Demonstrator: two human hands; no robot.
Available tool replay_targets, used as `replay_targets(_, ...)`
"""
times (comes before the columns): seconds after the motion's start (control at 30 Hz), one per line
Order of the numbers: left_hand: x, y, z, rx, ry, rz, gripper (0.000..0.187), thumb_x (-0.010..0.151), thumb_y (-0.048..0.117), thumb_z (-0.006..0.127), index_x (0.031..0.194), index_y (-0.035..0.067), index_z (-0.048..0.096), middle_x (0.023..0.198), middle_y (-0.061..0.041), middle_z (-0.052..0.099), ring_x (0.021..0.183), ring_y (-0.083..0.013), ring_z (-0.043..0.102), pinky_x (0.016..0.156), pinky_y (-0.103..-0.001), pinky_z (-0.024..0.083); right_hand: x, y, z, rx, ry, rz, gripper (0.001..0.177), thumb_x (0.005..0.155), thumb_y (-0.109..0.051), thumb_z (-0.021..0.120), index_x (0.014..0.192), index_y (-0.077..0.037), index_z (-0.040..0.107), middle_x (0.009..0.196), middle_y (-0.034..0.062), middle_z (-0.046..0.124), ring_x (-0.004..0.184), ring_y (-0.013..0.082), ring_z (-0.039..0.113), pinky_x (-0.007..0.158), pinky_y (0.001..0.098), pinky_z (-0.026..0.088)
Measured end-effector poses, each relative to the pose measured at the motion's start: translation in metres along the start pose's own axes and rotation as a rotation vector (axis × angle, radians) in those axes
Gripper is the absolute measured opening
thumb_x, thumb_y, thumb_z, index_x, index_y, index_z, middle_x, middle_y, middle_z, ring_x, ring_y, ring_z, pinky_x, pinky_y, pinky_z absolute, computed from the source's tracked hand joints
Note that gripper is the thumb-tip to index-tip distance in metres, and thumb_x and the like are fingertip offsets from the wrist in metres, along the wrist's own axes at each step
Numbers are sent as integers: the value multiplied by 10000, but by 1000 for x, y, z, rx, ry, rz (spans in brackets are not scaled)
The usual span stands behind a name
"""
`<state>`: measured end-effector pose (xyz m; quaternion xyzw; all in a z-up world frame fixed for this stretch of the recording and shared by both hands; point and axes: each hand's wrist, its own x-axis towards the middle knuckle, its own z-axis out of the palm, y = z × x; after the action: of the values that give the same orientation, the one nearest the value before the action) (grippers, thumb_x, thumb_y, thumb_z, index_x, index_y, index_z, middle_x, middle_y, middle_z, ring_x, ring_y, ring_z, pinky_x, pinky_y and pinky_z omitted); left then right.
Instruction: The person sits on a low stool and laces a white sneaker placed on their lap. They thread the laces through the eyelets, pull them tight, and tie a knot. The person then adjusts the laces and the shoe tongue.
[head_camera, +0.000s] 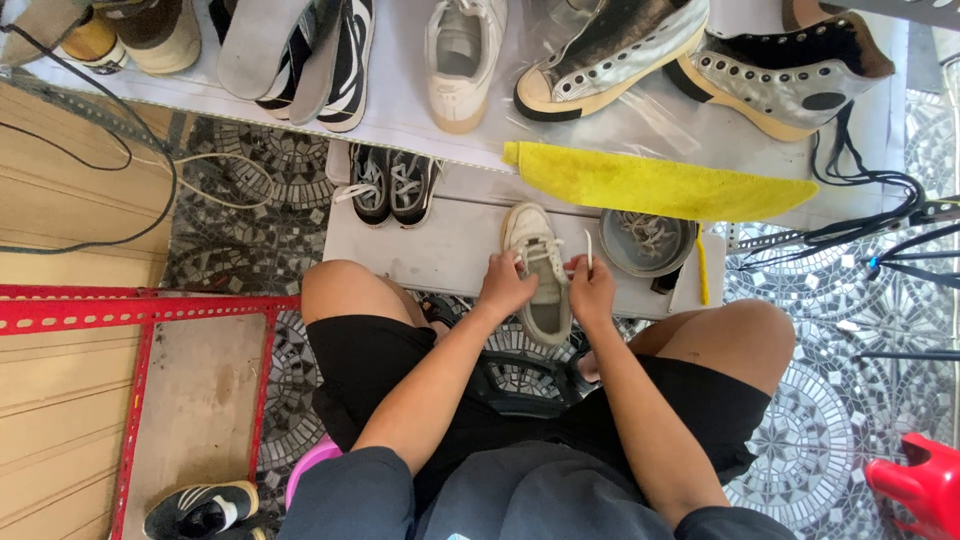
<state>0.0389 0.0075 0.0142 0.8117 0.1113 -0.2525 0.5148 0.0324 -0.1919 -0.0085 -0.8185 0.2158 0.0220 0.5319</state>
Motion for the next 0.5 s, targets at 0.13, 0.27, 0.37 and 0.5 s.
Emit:
replay_targets(0.13, -35, 51, -31, 94, -18, -44, 566, 989, 556, 686, 1173, 20, 680, 1398, -268, 568, 1294, -567, 666, 1074, -649, 564, 9, 7, 0, 52, -19, -54, 274, 1232, -197, 505, 1261, -59, 741, 1071, 157, 832, 1003, 284, 796, 878, 465, 608)
replay_targets(0.27, 7, 3, -9, 116, 80, -42, 573, 1122, 588, 456, 1108, 92, 744, 1266, -227, 657, 1265, -520, 691, 1065, -635, 559, 9, 15, 2, 114, 0, -17, 256, 1211, -179, 523, 1380, -19, 631, 1082, 173, 821, 940, 263, 787, 807, 430, 603)
replay_targets(0.37, 7, 7, -12, 39, 95, -50, 568, 1126, 570, 483, 1268, 109, 783, 1344, -211, 708, 1302, -483, 696, 1083, -622, 559, 9, 19, 2, 148, 33, 51, 478, 1191, -221, 575, 1567, 18, 400, 1148, 153, 814, 934, 209, 779, 701, 317, 604)
replay_targets(0.5, -15, 29, -24, -44, 117, -70, 532, 1099, 474, 545, 1335, 69, 799, 1365, -240, 749, 1330, -489, 691, 1106, -598, 550, -1, 14, 7, 19, 25, -36, 1269, 950, -273, 972, 1678, 95, 0, 1358, 259, 711, 994, 324, 785, 823, 408, 646)
